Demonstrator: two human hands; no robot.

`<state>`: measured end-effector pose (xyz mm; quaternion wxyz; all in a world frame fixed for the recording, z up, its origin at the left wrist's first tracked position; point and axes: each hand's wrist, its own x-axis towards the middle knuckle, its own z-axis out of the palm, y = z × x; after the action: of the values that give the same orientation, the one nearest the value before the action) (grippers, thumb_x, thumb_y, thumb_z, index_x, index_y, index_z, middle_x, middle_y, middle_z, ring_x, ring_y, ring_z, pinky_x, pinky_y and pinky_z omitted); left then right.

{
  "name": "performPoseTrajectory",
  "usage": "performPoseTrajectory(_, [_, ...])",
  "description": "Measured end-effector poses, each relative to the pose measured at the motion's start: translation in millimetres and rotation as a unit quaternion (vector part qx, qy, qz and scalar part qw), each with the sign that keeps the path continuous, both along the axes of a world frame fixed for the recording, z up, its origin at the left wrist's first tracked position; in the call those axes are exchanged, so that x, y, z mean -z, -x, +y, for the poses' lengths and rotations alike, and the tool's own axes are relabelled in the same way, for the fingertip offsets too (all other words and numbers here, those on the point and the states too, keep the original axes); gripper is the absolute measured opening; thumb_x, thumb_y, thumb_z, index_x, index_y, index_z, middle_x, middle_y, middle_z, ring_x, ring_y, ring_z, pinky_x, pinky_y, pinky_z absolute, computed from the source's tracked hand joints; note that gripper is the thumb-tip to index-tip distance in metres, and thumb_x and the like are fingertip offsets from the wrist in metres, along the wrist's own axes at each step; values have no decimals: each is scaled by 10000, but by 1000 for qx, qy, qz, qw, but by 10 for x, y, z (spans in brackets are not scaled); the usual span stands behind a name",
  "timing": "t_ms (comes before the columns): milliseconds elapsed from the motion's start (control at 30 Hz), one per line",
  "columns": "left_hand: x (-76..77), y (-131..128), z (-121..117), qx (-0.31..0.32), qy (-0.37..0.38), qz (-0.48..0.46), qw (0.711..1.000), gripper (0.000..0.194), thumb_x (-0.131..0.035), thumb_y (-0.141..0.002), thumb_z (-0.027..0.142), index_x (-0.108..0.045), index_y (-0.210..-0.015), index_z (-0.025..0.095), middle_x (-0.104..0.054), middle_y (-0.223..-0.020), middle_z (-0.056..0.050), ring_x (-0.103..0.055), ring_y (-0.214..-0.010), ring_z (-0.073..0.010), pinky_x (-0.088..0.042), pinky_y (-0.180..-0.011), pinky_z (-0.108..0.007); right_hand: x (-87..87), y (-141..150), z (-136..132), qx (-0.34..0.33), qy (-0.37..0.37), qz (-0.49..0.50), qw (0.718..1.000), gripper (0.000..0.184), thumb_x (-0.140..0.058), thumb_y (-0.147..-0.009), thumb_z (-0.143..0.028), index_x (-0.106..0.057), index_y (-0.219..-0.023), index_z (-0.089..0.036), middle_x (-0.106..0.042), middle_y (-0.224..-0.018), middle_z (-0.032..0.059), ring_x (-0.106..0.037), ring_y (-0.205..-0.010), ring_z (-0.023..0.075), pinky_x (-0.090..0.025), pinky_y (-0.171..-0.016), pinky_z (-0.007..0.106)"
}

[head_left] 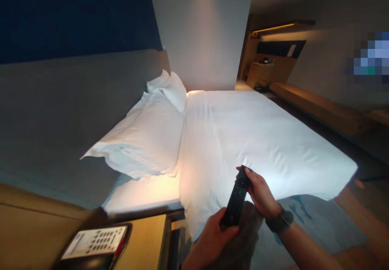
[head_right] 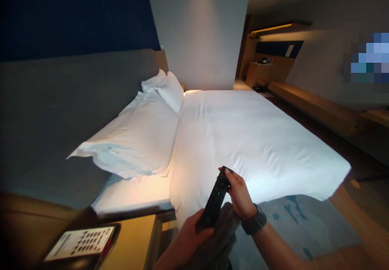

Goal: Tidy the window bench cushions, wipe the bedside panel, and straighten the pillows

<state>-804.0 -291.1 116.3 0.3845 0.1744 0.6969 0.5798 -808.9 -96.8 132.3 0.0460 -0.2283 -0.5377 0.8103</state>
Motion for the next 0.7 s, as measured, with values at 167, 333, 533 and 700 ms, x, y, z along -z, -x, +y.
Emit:
performPoseTrajectory(167, [-35,50,876,48,-27,-8,998,428,-696,-750,406,-642,-1039,95,-617,-870,-30,-478,-784,-161,-372,-694,-264,-84,-468,600,20,134,14,991,584,-698,-773,-446,-498,-1257,-189,-679,-1150,130,-640,-1054,316,-445,-969,484])
performPoseTrajectory(333, [-103,8,1369,105,-6,-25,994,369,-686,-728,352,-641,-988,94,-608,-848,-25,-462,-774,-157,-366,-697,-263,-49,-717,1002,97,180,35,978,643,-691,-779,-416,-436,-1306,-151,-683,-1130,164,-656,-1010,314,-437,-981,494])
performPoseTrajectory(533, [-171,-72,1717,140,23,-19,990,337,-684,-697,379,-645,-918,127,-651,-885,-32,-516,-809,-181,-399,-717,-266,215,-782,1205,209,206,21,956,533,-702,-769,-430,-500,-1190,-174,-709,-825,58,-661,-748,236,-532,-731,383])
performPoseTrajectory(700, [211,-100,1767,198,71,20,977,343,-656,-719,450,-700,-948,198,-707,-898,-16,-613,-860,-218,-468,-764,-284,472,-774,1344,305,187,-3,934,401,-685,-719,-459,-551,-956,-164,-638,-630,-20,-565,-541,134,-471,-539,252])
